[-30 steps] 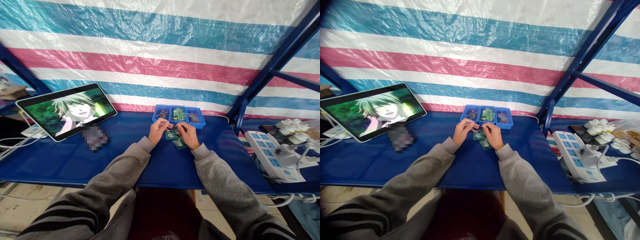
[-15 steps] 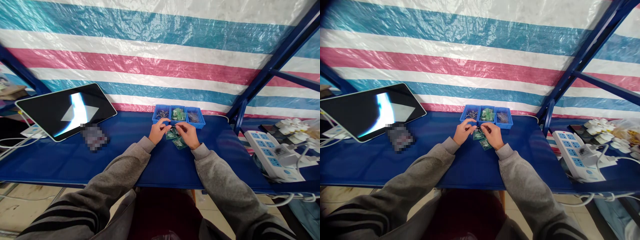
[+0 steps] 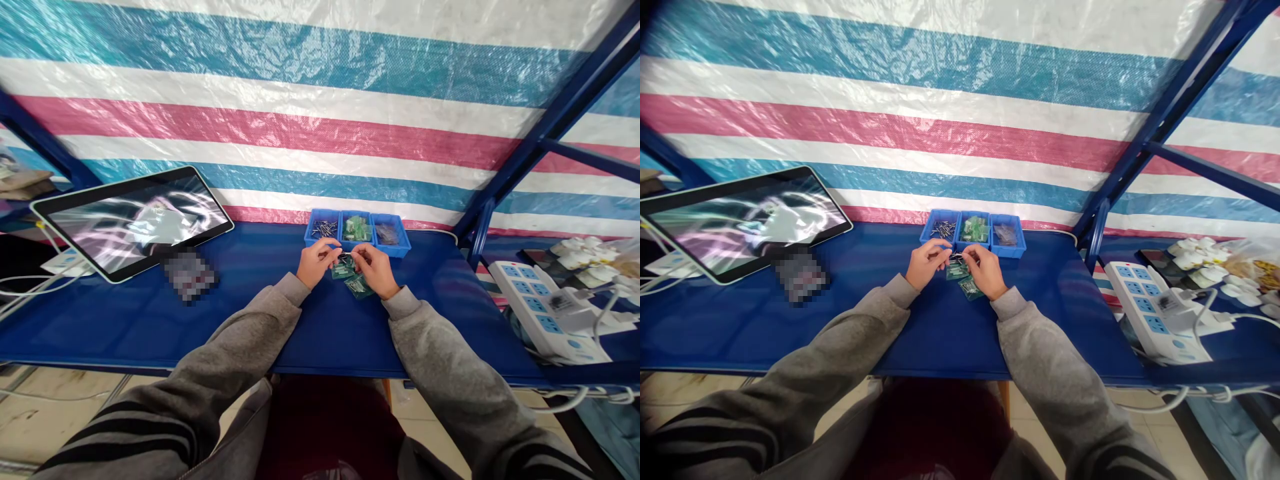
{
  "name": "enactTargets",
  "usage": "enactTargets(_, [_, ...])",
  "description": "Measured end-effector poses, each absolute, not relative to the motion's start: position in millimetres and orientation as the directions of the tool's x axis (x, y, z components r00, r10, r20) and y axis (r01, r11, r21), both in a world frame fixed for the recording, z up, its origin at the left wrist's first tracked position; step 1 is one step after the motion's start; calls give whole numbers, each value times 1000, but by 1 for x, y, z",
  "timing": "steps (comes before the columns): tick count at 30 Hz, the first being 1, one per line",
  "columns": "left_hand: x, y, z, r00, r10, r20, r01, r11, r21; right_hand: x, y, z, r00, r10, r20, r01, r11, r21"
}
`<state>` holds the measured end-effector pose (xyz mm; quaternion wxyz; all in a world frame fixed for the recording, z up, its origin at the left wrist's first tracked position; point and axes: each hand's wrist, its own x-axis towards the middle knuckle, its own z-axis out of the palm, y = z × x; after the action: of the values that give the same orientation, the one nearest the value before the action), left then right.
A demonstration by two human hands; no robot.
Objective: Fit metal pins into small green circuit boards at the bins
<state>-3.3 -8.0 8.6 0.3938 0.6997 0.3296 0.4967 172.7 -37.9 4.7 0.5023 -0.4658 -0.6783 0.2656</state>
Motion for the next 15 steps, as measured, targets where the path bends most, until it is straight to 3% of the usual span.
enactTargets(15, [-4,-5,6,238,832,500,250,-550,797,171,-40,7,-66,876,478,422,458,-782])
